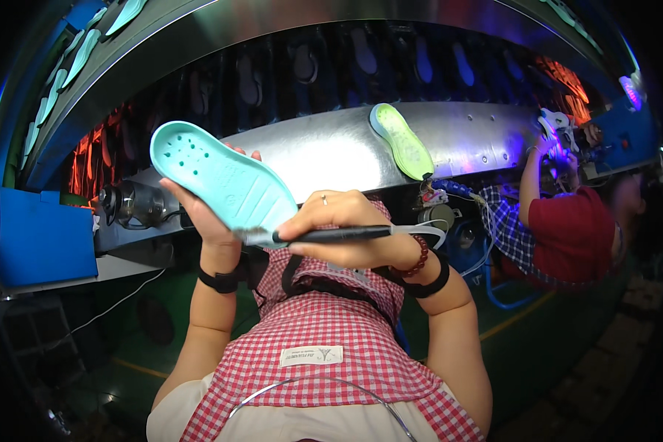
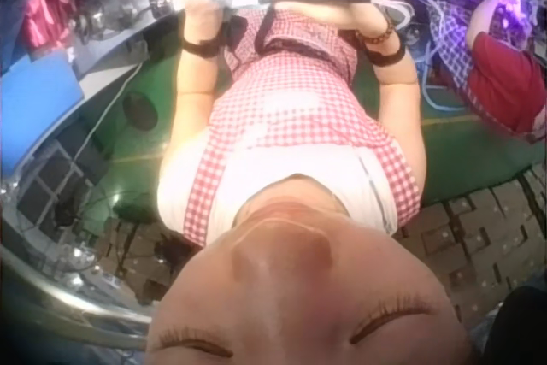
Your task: Painting glue or primer onto the bottom of shoe soles at a manufacturing line.
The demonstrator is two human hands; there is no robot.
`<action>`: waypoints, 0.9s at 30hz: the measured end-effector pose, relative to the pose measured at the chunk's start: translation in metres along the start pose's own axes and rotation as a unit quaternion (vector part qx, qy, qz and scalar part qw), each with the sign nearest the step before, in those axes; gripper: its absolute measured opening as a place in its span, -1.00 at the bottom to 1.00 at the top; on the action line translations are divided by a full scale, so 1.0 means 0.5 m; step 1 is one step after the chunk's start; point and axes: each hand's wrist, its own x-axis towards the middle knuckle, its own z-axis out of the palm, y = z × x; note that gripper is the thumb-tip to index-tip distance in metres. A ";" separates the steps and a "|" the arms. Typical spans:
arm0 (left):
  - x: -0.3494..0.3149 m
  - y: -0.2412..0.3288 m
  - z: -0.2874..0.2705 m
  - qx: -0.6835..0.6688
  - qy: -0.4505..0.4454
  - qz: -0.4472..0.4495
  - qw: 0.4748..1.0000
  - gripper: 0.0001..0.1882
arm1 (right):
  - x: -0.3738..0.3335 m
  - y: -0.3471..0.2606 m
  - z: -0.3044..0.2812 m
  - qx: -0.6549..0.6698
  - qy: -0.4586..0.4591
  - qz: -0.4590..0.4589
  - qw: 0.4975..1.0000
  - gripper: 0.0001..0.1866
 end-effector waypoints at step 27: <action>-0.078 0.011 0.044 -0.055 0.006 -0.102 0.993 -0.36 | -0.023 -0.006 0.070 0.229 0.128 0.135 0.955 -0.83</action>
